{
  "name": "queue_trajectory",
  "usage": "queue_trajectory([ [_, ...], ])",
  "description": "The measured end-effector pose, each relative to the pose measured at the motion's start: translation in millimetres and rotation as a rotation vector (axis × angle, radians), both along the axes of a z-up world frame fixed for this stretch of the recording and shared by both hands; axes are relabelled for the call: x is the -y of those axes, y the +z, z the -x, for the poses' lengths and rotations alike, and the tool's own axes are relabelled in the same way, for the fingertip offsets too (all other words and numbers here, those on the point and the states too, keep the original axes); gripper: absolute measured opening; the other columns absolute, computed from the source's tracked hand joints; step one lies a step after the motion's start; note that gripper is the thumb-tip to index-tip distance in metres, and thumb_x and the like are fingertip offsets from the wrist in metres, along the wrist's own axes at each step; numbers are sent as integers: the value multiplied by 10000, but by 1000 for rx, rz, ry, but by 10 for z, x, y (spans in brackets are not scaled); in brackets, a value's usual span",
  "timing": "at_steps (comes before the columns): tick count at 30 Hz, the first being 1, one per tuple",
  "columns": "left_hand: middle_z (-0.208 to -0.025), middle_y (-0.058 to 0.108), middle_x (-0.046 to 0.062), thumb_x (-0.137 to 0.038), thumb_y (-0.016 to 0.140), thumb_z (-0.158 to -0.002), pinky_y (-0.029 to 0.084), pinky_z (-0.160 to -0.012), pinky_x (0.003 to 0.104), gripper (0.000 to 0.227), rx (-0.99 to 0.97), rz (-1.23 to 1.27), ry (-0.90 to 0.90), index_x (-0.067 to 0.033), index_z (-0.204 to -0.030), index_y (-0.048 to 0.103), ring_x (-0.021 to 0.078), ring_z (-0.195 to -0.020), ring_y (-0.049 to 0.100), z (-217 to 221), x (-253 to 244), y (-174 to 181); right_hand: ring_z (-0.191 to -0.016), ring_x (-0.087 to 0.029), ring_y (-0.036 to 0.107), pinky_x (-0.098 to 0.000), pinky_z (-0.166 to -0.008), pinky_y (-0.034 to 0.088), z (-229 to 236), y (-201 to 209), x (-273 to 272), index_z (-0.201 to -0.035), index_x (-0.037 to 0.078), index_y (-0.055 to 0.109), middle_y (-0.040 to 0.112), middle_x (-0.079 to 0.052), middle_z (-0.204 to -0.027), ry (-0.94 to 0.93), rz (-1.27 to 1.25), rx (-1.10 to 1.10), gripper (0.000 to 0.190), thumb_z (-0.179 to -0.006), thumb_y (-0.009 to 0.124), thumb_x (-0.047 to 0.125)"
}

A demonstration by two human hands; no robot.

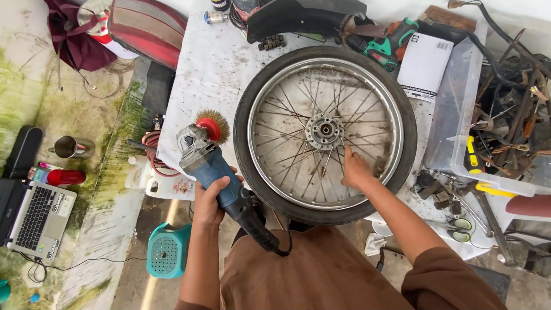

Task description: The person uses a power tool with a wire brush attachment to clean the spokes and rim of a motorcycle wheel. They rotate the wheel by hand to access different sections while scrubbing the metal surfaces.

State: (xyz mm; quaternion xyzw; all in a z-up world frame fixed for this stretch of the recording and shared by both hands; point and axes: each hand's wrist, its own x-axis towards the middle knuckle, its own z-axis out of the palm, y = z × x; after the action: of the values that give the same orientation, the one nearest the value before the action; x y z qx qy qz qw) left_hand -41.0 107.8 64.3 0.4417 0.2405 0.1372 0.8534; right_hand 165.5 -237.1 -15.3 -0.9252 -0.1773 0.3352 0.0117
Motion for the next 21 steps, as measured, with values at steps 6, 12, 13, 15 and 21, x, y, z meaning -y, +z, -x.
queue_trajectory([
  [6,-1059,670,333,-39,746,-820,637,-782,624,486,-23,9,64,116,-1229,534,442,-882,748,-44,-22,127,-1212,-430,524,-498,-1033,435,-311,-216,230,-1617,2,140,549,-277,-1286,117,49,154,1034,-769,730,12],
  [12,-1077,677,310,-57,731,-848,647,-786,607,455,-48,-7,79,79,-1233,529,428,-905,750,-2,-15,220,-1202,-398,484,-476,-1064,395,-467,-410,334,-1624,71,201,539,-225,-1277,136,19,215,1022,-764,753,83],
  [13,-1077,677,310,-57,731,-848,647,-786,607,455,-47,-7,79,79,-1233,529,428,-905,750,-3,-31,190,-1202,-398,484,-476,-1064,395,-475,-410,334,-1624,71,201,539,-225,-1277,136,19,215,1022,-764,753,83],
  [15,-1074,673,319,-50,732,-847,649,-795,602,470,-46,0,89,82,-1245,519,435,-907,747,11,-61,128,-1194,-393,486,-465,-1062,389,-470,-409,341,-1630,91,206,543,-216,-1258,106,-6,203,1033,-744,738,98],
  [21,-1131,675,277,-75,706,-902,654,-845,593,422,-66,-27,40,61,-1254,515,399,-985,739,23,-35,158,-1198,-397,507,-474,-1071,391,-408,-319,255,-1624,118,216,578,-224,-1256,71,5,225,974,-780,702,98],
])
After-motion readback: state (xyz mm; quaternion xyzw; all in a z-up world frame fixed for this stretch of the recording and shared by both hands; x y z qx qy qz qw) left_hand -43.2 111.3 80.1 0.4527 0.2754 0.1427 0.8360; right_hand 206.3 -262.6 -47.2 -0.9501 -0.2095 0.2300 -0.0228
